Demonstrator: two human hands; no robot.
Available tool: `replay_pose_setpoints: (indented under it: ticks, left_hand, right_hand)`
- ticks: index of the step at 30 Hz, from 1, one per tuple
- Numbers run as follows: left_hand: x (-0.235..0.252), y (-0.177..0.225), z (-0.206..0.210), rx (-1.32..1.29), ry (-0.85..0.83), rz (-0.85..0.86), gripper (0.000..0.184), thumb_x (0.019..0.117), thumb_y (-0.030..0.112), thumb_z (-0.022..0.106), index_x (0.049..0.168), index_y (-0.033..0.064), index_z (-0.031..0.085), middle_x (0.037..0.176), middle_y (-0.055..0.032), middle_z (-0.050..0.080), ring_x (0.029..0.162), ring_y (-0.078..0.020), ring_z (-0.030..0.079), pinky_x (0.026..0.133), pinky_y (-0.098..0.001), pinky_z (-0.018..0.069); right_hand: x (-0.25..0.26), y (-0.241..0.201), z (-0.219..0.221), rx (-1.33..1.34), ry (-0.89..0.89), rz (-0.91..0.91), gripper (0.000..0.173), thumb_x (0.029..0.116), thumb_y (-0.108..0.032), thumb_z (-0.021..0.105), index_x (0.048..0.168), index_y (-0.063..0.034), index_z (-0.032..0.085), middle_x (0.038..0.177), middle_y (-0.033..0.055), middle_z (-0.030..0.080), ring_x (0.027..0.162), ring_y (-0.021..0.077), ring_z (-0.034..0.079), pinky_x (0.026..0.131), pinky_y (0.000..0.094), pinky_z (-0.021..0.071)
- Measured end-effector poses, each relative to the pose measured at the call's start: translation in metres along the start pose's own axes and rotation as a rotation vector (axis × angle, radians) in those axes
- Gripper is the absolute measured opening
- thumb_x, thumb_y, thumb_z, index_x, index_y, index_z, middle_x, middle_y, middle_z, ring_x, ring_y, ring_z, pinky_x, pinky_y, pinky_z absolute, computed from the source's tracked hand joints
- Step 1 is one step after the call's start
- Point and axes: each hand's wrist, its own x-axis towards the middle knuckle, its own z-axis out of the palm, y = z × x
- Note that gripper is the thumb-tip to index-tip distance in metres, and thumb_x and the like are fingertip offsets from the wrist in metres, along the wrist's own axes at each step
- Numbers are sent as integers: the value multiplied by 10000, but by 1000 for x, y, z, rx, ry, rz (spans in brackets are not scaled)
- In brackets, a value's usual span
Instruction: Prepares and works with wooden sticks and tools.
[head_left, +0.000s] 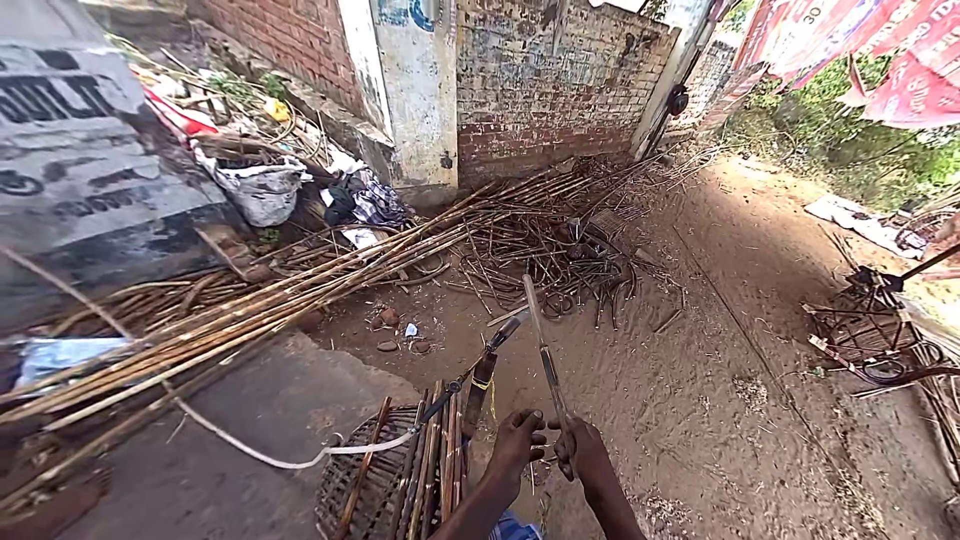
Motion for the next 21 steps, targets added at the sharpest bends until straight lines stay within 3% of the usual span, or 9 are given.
replay_pose_setpoints:
  ticks: [2,6,12,14,17,19,21]
  left_hand:
    - [-2,-5,-1,2,3,-16,261,1063,240,576,1204,22,612,1039,-136,703,794,-230,693,657,-360,577]
    - [-3,-10,2,-20,-6,-6,297,1074,281,556,1198,18,616,1034,-135,720,800,-229,699,646,-361,571]
    - [11,-7,18,-31,-103,123,408,961,250,741,1272,16,619,1112,-151,705,895,-260,715,746,-410,616]
    - [12,-14,22,-27,-119,112,402,912,191,795,1229,6,631,1087,-157,711,898,-272,722,750,-427,631]
    - [5,-27,21,-77,-205,80,286,963,118,719,1207,-21,661,1063,-160,710,895,-272,719,777,-439,634]
    - [3,-30,17,-100,-260,79,239,994,83,659,1203,-32,657,1030,-156,705,866,-257,712,782,-430,628]
    - [3,-31,14,-126,-304,90,254,999,32,623,1240,-50,625,1078,-185,702,920,-287,718,829,-458,628]
  right_hand:
    - [19,-7,7,-26,47,-9,471,1119,-270,274,1217,12,638,647,38,555,483,122,485,449,276,425]
    - [39,-9,14,-99,134,-50,284,1077,-222,523,1233,4,594,812,114,667,556,182,608,503,317,529]
    - [-22,45,2,-160,219,-158,482,886,-94,707,1317,-17,503,972,128,666,599,209,628,514,365,563]
    - [-51,63,-6,-164,217,-112,564,867,-96,736,1357,-27,466,977,129,671,607,216,636,514,369,568]
    - [-77,70,-21,-57,101,21,548,967,-226,690,1403,-10,436,866,125,662,535,179,585,478,331,527]
    - [-81,71,-29,-19,11,59,408,1026,-310,611,1270,10,545,764,98,635,487,148,529,441,297,474]
    - [-83,69,-33,-37,-18,64,349,1036,-331,590,1157,-4,579,714,84,619,477,144,514,438,291,459]
